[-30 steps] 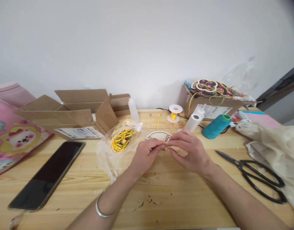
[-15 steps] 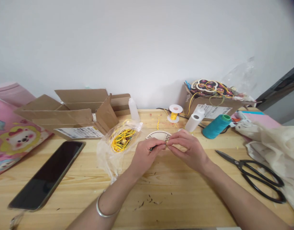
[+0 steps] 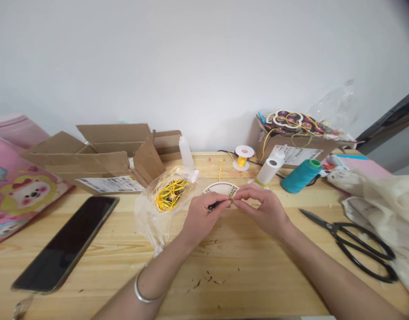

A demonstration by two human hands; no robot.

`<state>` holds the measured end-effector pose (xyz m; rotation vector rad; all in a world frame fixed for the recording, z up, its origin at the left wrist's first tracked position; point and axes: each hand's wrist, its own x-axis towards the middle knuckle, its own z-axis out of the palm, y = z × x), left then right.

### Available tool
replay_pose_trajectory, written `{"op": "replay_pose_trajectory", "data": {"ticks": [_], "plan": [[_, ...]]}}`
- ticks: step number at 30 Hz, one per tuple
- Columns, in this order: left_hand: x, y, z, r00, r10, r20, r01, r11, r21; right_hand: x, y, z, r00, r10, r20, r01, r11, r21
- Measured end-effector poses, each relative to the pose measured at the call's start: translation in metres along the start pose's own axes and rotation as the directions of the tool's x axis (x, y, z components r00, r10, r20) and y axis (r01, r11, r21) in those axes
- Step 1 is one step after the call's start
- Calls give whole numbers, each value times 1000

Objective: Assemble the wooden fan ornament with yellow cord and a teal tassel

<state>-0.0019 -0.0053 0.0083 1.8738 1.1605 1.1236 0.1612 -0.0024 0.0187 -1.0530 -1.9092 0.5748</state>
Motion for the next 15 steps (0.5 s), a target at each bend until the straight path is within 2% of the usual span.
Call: {"op": "replay_pose_trajectory", "data": {"ticks": [5,15], "plan": [[0,-1,1,1000,-11,21,11,1000,3,-1,1,1,999,45,0,-45,999,-17],[0,-3,1,996,-46,74,45,999,13,-2,8,1,1000,4,25,-2,996,-86]]}}
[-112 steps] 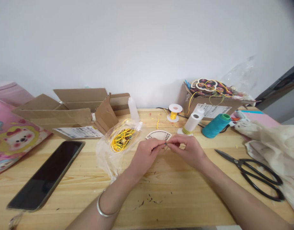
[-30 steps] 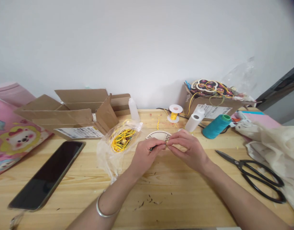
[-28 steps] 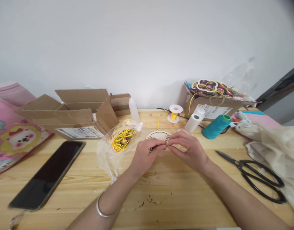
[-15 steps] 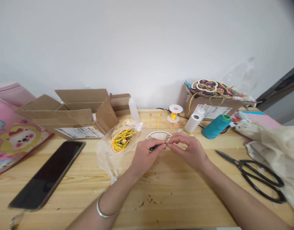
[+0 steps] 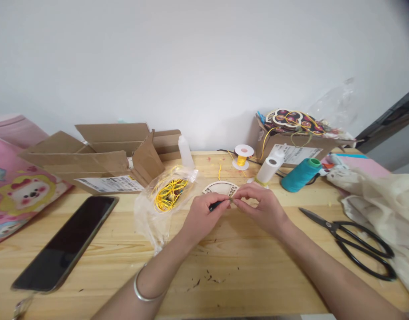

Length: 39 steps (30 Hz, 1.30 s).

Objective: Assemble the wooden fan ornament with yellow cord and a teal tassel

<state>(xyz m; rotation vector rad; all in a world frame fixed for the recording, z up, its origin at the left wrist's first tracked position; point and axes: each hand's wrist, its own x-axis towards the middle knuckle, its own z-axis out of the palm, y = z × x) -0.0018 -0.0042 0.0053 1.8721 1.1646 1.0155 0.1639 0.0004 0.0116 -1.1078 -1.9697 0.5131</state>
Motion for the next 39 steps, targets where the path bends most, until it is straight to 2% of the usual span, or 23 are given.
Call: {"op": "replay_pose_trajectory", "data": {"ticks": [13,21,26,32,36,39], "plan": [[1,-1,1,1000,9,-14,-8,1000,29,1,0,1,1000,-17,22,17,1000,-23],[0,-2,0,995,92,-49,-85,987,134,0,-4,1,990,132,58,-134,990,37],[0,-3,-1,991,113,-73,-99,980,175,1,-5,0,981,173,89,-179,982,58],[0,-1,-2,987,159,-36,-152,975,160,3,-7,0,974,204,95,-210,976,55],[1,1,-2,994,106,7,-106,985,136,2,-4,0,983,161,85,-164,986,36],[2,1,-1,1000,9,23,-11,998,58,2,-2,0,991,110,72,-111,994,14]]}}
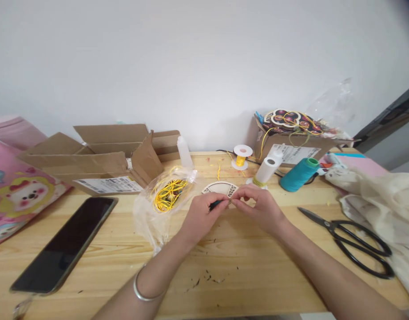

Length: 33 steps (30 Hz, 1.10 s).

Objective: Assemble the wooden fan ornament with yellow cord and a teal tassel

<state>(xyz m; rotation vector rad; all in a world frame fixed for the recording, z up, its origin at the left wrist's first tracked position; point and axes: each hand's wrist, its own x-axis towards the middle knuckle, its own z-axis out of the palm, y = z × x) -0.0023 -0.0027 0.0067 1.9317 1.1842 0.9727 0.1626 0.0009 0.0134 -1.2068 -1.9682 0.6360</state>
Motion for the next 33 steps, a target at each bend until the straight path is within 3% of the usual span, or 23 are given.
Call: {"op": "replay_pose_trajectory", "data": {"ticks": [3,8,11,14,18,22,25,27,29,31,33], "plan": [[0,-2,2,995,-98,21,100,988,-118,-1,-1,1,999,-11,-33,11,1000,2],[0,-2,3,986,-162,49,169,964,-206,-2,-5,3,994,42,-99,-40,999,27],[1,-2,2,973,-220,72,231,930,-285,-2,-5,2,992,-18,-125,14,999,-29],[3,-2,1,948,-300,109,318,854,-412,1,1,-1,989,-69,-133,53,992,-117],[5,-5,0,918,-354,177,384,685,-620,3,9,-5,985,-121,-123,94,974,-204],[5,-9,0,905,-368,211,397,558,-729,-1,3,-4,954,-222,-199,194,969,-154],[5,-9,0,904,-374,209,394,532,-749,-5,-5,2,953,-262,-151,248,963,-107],[5,-8,0,904,-370,216,394,524,-755,-7,-8,8,971,-206,-121,195,976,-98],[5,-7,0,904,-362,226,396,513,-761,-8,-8,14,992,-50,-113,46,998,-40],[4,-6,0,904,-361,228,395,507,-766,-7,-6,19,988,132,-74,-122,984,131],[4,-7,1,904,-367,220,395,518,-759,-5,-5,21,970,244,23,-236,904,357]]}}
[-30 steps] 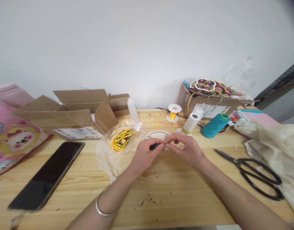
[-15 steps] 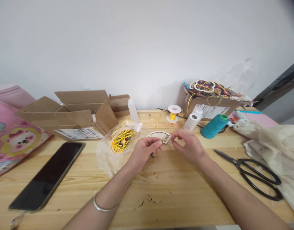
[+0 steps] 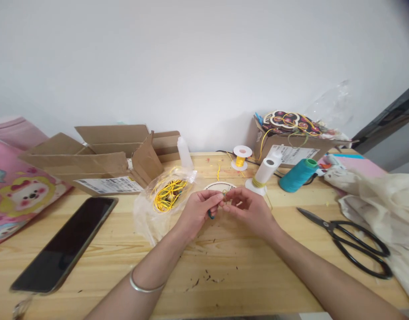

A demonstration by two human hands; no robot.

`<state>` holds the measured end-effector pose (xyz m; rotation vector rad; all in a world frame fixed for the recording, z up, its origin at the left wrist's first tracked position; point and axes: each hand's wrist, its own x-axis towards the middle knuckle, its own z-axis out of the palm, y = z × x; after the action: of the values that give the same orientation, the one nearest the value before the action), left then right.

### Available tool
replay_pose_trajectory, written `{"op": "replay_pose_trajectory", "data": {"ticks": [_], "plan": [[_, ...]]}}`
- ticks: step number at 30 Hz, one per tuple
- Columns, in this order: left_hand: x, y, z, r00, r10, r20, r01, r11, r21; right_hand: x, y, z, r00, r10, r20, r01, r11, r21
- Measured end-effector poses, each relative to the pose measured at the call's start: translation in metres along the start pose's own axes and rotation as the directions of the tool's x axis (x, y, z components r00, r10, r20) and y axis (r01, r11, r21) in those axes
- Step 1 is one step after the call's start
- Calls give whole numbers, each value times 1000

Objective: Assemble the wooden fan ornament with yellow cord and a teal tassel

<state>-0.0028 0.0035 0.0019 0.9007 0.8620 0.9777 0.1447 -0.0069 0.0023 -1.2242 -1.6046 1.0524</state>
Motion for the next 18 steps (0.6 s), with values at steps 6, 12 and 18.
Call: {"op": "replay_pose_trajectory", "data": {"ticks": [6,12,18], "plan": [[0,0,1,991,73,-109,-46,971,235,1,0,-3,993,52,109,-55,998,26],[-1,3,4,986,127,-110,-66,895,441,-1,-2,-15,876,-459,146,449,668,-594],[-1,-1,3,998,58,-36,-34,883,468,1,-5,-25,815,-526,241,543,552,-632]]}}
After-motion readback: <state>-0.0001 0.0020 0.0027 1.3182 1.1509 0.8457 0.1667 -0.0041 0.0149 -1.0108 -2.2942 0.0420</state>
